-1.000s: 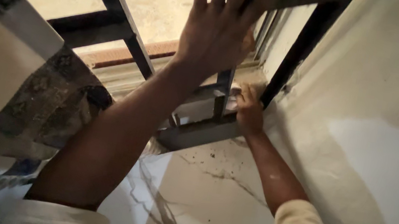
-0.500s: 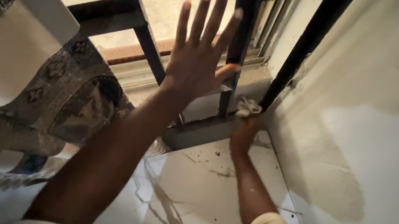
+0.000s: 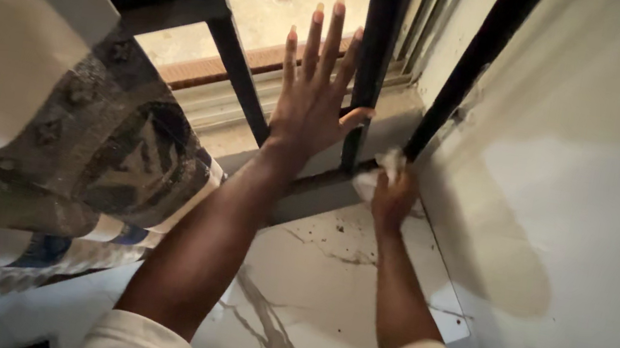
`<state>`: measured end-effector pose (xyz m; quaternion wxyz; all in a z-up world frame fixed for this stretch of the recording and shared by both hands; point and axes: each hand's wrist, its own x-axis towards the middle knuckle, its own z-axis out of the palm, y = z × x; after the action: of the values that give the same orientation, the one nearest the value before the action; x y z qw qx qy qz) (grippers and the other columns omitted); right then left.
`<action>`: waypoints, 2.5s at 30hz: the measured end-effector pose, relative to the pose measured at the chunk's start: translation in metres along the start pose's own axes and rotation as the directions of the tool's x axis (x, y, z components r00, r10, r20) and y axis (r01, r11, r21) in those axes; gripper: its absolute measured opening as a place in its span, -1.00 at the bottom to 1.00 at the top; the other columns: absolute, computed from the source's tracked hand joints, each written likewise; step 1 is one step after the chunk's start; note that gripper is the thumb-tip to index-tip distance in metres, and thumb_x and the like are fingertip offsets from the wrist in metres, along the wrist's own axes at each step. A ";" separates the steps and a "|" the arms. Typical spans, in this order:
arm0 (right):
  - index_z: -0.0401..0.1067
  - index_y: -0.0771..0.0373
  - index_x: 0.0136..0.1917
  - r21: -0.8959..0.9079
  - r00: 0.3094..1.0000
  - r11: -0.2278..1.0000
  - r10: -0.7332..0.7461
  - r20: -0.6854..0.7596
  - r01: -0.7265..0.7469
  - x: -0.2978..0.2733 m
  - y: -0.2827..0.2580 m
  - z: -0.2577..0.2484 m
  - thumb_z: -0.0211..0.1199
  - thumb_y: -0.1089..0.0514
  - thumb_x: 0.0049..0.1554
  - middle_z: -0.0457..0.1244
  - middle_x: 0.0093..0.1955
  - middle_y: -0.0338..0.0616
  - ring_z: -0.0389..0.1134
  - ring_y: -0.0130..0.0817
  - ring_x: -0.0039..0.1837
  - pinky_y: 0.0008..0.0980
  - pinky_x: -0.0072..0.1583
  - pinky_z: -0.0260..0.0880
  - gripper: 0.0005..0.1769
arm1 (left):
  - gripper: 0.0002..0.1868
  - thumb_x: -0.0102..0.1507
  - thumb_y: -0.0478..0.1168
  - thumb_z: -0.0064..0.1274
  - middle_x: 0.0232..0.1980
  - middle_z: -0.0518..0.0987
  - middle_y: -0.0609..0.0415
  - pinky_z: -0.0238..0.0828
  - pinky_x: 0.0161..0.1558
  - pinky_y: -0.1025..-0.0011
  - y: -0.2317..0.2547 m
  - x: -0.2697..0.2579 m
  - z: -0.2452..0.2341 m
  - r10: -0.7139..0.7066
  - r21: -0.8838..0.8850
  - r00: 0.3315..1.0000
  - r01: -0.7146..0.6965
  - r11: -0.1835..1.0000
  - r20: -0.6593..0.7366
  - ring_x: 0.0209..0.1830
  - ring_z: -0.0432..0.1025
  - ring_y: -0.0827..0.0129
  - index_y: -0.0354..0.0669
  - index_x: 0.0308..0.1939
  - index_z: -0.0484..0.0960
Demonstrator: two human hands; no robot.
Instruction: The person wipes the metal bars of a window grill with a cloth and then clears items from a marble shelf to wipe its surface.
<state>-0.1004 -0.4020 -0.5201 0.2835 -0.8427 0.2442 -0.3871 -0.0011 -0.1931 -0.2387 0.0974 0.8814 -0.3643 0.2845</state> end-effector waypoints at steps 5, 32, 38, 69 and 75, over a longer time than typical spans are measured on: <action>0.22 0.45 0.49 0.338 0.998 0.940 -0.057 0.017 0.049 -0.032 -0.036 0.032 -0.03 0.33 0.25 0.23 0.39 0.28 0.29 0.13 0.41 -0.10 0.39 0.30 -0.46 | 0.05 0.29 0.58 -0.16 0.44 0.23 -0.36 0.11 0.40 -0.16 0.000 0.003 -0.004 0.061 -0.018 0.990 -0.059 0.998 0.128 0.52 0.08 -0.22 -0.31 0.43 0.26; 0.47 0.32 -0.15 -0.023 0.998 0.998 0.064 -0.003 -0.064 -0.017 0.032 -0.006 0.14 0.36 0.23 0.36 -0.11 0.04 0.34 -0.18 -0.06 -0.21 0.04 0.33 -0.87 | -0.15 0.32 0.55 -0.13 -0.32 0.66 -0.04 0.46 -0.24 0.24 0.005 -0.005 0.001 0.025 -0.034 0.994 -0.022 0.999 0.103 -0.33 0.57 0.20 -0.20 0.01 0.67; 0.37 0.47 0.27 0.027 0.969 0.999 -0.036 -0.243 0.044 0.013 -0.004 0.017 0.04 0.45 0.11 0.17 0.15 0.27 0.25 0.15 0.13 0.05 0.14 0.26 -0.56 | -0.11 0.26 0.53 -0.12 -0.43 0.64 -0.09 0.47 -0.36 0.26 0.007 -0.002 0.000 0.037 -0.024 0.998 -0.036 0.999 0.045 -0.44 0.57 0.19 -0.28 0.06 0.67; 0.42 0.47 0.05 0.117 0.898 0.992 -0.096 0.430 0.050 -0.047 -0.036 -0.001 0.13 0.39 0.09 0.25 -0.02 0.22 0.28 0.16 0.04 0.03 0.06 0.29 -0.76 | -0.15 0.27 0.55 -0.13 -0.52 0.57 0.04 0.41 -0.36 0.26 -0.001 -0.010 0.017 0.035 -0.061 0.998 -0.038 0.997 -0.050 -0.52 0.52 0.29 -0.25 -0.30 0.68; 0.45 0.53 0.13 0.239 0.829 0.858 -0.505 0.241 0.454 -0.076 -0.065 -0.021 0.08 0.42 0.03 0.28 0.02 0.25 0.31 0.17 0.09 0.06 0.13 0.36 -0.63 | -0.17 0.33 0.54 -0.17 -0.46 0.60 0.01 0.45 -0.32 0.25 -0.001 -0.010 0.027 0.050 -0.023 0.995 -0.052 0.998 -0.090 -0.47 0.54 0.25 -0.20 -0.30 0.68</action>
<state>-0.1481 -0.3130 -0.5044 0.2814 -0.8975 -0.0553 -0.3352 0.0054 -0.1973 -0.2668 0.1173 0.8569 -0.3856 0.3214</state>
